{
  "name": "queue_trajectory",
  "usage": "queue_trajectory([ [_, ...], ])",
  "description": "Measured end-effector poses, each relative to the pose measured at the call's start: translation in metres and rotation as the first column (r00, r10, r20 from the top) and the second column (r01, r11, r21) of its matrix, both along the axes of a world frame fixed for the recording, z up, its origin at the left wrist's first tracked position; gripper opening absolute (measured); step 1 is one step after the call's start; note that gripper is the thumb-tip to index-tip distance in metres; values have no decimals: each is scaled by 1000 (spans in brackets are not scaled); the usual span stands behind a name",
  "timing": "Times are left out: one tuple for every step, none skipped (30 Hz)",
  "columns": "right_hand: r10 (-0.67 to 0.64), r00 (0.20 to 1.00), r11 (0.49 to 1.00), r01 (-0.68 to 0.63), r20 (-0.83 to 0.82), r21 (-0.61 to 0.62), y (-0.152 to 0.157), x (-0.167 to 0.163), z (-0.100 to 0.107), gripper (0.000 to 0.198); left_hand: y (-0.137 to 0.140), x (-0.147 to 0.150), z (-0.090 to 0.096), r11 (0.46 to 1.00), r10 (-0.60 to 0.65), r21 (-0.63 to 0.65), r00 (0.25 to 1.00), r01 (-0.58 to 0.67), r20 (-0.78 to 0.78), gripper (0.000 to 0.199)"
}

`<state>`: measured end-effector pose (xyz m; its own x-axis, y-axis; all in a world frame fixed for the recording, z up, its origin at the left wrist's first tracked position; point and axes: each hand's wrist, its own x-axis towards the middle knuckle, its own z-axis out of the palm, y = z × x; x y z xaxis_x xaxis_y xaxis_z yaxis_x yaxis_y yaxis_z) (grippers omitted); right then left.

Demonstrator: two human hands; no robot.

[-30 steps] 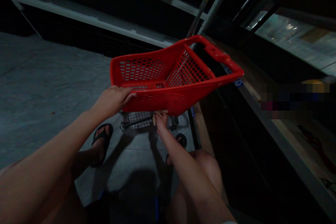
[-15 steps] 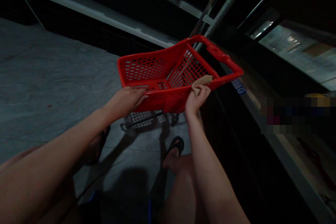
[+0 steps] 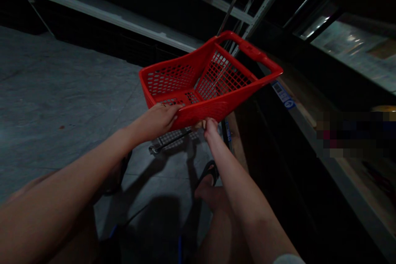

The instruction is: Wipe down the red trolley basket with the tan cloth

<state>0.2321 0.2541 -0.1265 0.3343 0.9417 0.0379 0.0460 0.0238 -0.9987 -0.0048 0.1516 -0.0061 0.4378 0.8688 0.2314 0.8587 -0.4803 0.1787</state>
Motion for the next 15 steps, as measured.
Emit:
queue_trajectory([
  [-26,1000,1000,26,-14,-9,4,-1,14,21,1,-2,1,1000,-2,1,1000,2,-3,44],
  [-52,998,999,52,-23,8,8,0,30,16,2,-4,2,1000,-1,4,1000,1,-2,44],
  [-75,997,995,76,-23,60,10,2,48,11,4,-8,3,1000,5,5,1000,-5,-5,44],
  [-96,995,985,95,-6,143,10,3,65,9,6,-12,4,1000,13,2,1000,-13,-15,43],
  [-117,993,964,106,32,245,8,3,81,10,7,-16,5,1000,19,-2,999,-19,-31,42],
  [-135,987,932,97,87,349,3,1,93,12,9,-20,5,1000,20,-6,999,-20,-50,43],
  [-142,977,898,61,158,435,-3,-4,100,13,10,-23,5,1000,17,-8,998,-18,-68,44],
  [-141,963,876,13,230,483,-10,-10,104,13,11,-26,4,1000,11,-8,997,-12,-82,46],
  [-132,947,873,-28,292,486,-16,-19,102,13,11,-28,4,1000,7,-1,996,-8,-89,47],
  [-125,935,886,-45,332,462,-23,-28,96,13,11,-28,3,1000,6,9,996,-5,-89,47],
  [-118,930,909,-40,347,415,-28,-38,87,13,11,-28,2,1000,9,21,996,-8,-88,46],
  [-104,936,938,-19,337,345,-32,-47,76,14,10,-27,2,999,17,31,996,-14,-86,45],
  [-85,949,966,3,304,260,-36,-54,64,15,10,-27,1,999,27,40,996,-23,-84,43],
  [-56,964,985,11,259,169,-40,-61,52,16,10,-26,1,998,38,47,996,-34,-81,42],
  [-15,978,997,-2,207,83,-43,-66,40,17,10,-25,1,998,49,54,996,-45,-77,40],
])
